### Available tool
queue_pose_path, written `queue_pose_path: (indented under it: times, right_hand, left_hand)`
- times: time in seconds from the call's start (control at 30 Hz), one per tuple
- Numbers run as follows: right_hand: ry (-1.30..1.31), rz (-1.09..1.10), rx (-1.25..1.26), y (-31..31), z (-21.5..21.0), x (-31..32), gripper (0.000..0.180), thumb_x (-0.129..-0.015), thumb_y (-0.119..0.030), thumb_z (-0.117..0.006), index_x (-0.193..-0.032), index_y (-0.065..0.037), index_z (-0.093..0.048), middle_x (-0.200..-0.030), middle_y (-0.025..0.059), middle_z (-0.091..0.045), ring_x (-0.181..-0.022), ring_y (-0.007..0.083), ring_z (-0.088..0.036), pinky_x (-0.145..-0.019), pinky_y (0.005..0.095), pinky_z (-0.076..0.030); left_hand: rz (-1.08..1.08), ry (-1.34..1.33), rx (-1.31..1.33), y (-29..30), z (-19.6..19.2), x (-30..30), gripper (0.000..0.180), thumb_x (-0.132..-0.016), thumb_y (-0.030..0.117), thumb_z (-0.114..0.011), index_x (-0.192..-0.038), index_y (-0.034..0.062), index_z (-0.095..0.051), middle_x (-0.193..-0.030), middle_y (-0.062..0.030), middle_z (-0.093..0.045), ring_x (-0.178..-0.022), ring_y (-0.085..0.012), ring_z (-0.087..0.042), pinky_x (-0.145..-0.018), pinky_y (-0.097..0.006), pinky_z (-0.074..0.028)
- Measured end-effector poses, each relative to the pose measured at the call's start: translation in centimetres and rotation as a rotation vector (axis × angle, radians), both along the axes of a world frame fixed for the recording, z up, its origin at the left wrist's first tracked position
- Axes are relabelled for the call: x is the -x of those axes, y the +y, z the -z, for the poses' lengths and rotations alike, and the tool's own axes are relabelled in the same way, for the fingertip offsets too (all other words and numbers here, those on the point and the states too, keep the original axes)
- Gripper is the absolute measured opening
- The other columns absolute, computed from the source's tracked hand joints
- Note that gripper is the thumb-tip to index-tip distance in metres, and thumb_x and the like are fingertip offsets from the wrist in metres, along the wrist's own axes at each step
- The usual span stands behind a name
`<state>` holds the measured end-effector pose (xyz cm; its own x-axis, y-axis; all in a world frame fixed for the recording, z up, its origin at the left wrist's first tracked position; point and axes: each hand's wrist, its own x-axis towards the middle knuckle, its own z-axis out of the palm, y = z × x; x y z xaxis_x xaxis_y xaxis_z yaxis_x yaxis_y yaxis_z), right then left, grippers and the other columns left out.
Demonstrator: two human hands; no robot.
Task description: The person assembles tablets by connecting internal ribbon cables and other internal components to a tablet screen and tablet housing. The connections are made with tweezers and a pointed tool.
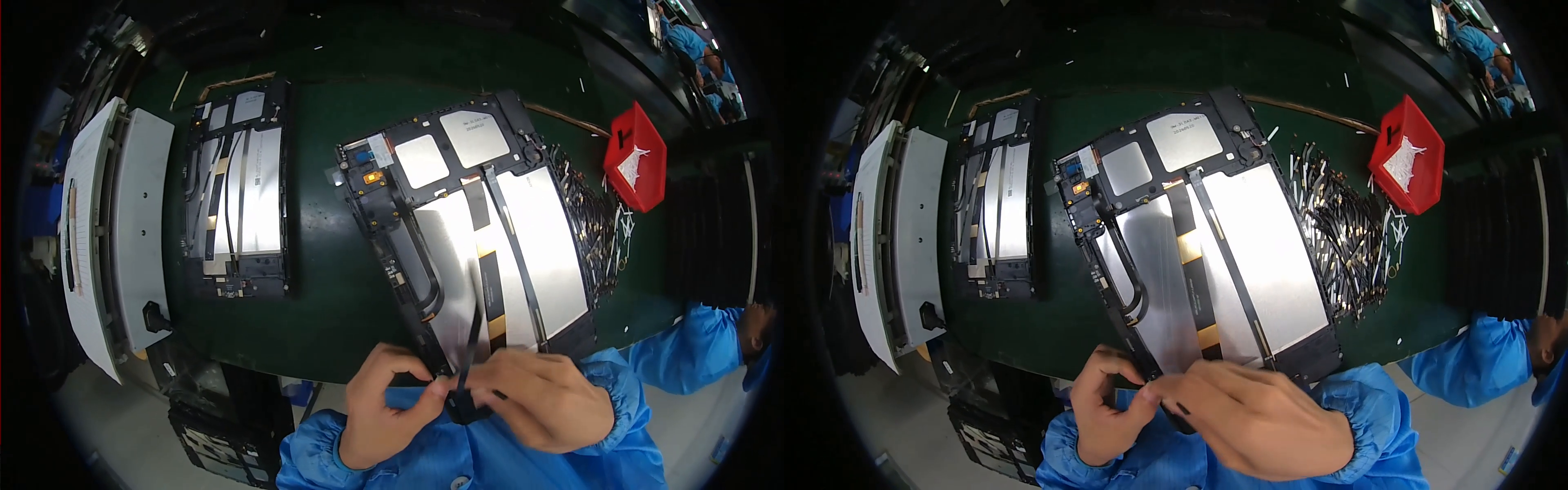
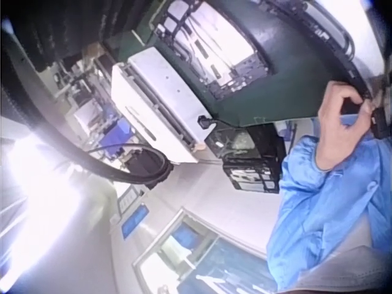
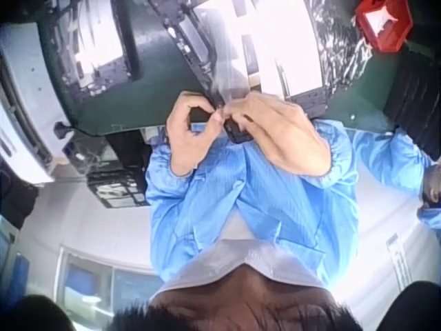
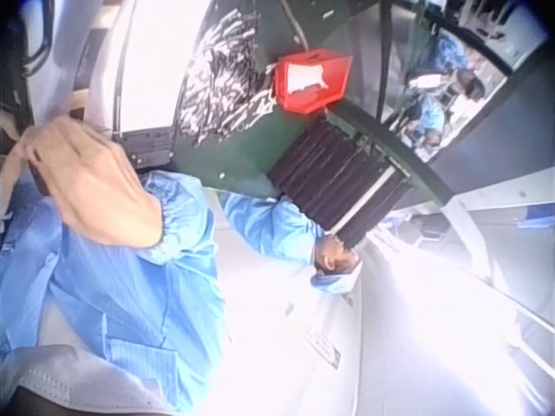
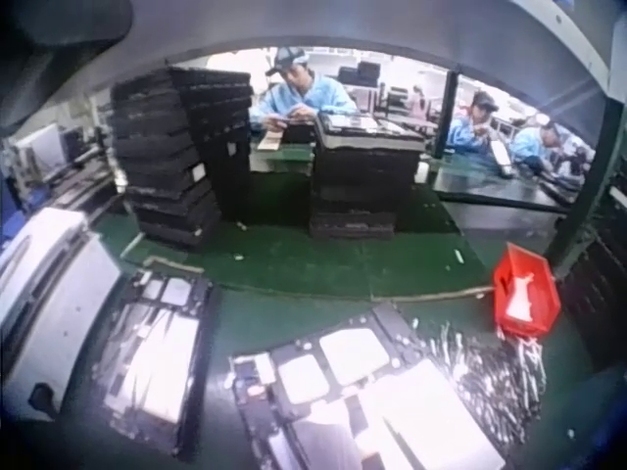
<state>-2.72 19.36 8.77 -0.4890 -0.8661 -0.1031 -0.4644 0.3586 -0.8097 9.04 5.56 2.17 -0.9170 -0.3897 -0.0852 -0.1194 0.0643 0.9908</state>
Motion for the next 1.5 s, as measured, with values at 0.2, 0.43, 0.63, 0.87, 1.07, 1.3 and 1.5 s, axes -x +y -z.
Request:
queue_pose_path:
  times: [0.2,0.43,0.63,0.87,1.07,1.3,1.5]
  right_hand:
    - [0.058,0.024,0.023,-0.6,-0.5,-1.2,0.02,-0.073,-0.004,-0.069,-0.091,0.0,-0.063,-0.07,0.0066,-0.053,-0.054,0.0208,-0.057,-0.048,0.028,-0.046]
    - [0.225,0.045,0.082,-0.1,0.8,-1.6,0.019,-0.07,-0.009,-0.075,-0.086,-0.002,-0.067,-0.075,0.0081,-0.056,-0.059,0.0177,-0.06,-0.048,0.0256,-0.047]
    - [-0.262,0.05,0.327,1.5,0.9,-0.9,0.026,-0.071,0.002,-0.07,-0.096,-0.001,-0.068,-0.086,0.0121,-0.063,-0.059,0.0197,-0.064,-0.051,0.0258,-0.05]
    - [0.106,-0.179,0.455,3.5,-2.7,0.5,0.023,-0.069,-0.005,-0.064,-0.09,0.004,-0.061,-0.095,0.0144,-0.06,-0.077,0.0259,-0.059,-0.067,0.0343,-0.048]
    - [0.647,0.909,0.261,9.0,-1.0,9.3,0.017,-0.074,0.006,-0.058,-0.088,0.0,-0.067,-0.078,0.0113,-0.066,-0.073,0.0149,-0.063,-0.064,0.0264,-0.049]
    - [0.36,0.887,0.049,12.1,0.7,14.3,0.032,-0.089,-0.016,-0.057,-0.116,0.002,-0.057,-0.093,0.0069,-0.049,-0.082,0.0137,-0.047,-0.07,0.0231,-0.038]
    - [0.247,0.244,0.318,5.6,-0.3,2.7,0.018,-0.071,-0.006,-0.067,-0.089,-0.004,-0.064,-0.084,0.0109,-0.062,-0.071,0.0192,-0.059,-0.058,0.0263,-0.046]
  left_hand:
    - [0.027,0.061,-0.124,0.2,0.8,-2.0,0.02,-0.078,0.005,-0.067,-0.096,0.0013,-0.058,-0.09,-0.0117,-0.061,-0.078,-0.0193,-0.059,-0.068,-0.026,-0.045]
    - [0.119,-0.257,-0.155,0.5,-1.3,-4.6,0.016,-0.077,0.013,-0.072,-0.083,0.0002,-0.065,-0.083,-0.0149,-0.067,-0.079,-0.0203,-0.064,-0.074,-0.03,-0.048]
    - [0.229,0.029,-0.165,0.5,-2.4,-1.9,0.014,-0.084,0.004,-0.059,-0.095,-0.0034,-0.063,-0.098,-0.0167,-0.06,-0.083,-0.0228,-0.06,-0.07,-0.03,-0.048]
    - [0.143,0.42,0.448,1.0,-3.6,1.0,0.031,-0.072,-0.005,-0.064,-0.103,-0.0007,-0.06,-0.085,-0.015,-0.066,-0.088,-0.028,-0.063,-0.081,-0.039,-0.046]
    - [0.196,0.375,0.597,0.3,-4.3,1.9,0.022,-0.08,0.006,-0.066,-0.102,0.0056,-0.061,-0.081,-0.0052,-0.069,-0.092,-0.0248,-0.064,-0.099,-0.046,-0.033]
    - [0.1,0.347,0.477,-0.7,-2.2,1.9,0.028,-0.078,0.017,-0.066,-0.103,0.0046,-0.061,-0.101,-0.0171,-0.064,-0.1,-0.0329,-0.059,-0.096,-0.043,-0.035]
    - [0.046,0.379,0.486,-2.5,-1.0,4.8,0.027,-0.056,0.014,-0.082,-0.081,0.0145,-0.072,-0.111,-0.0124,-0.061,-0.108,-0.0315,-0.053,-0.094,-0.044,-0.038]
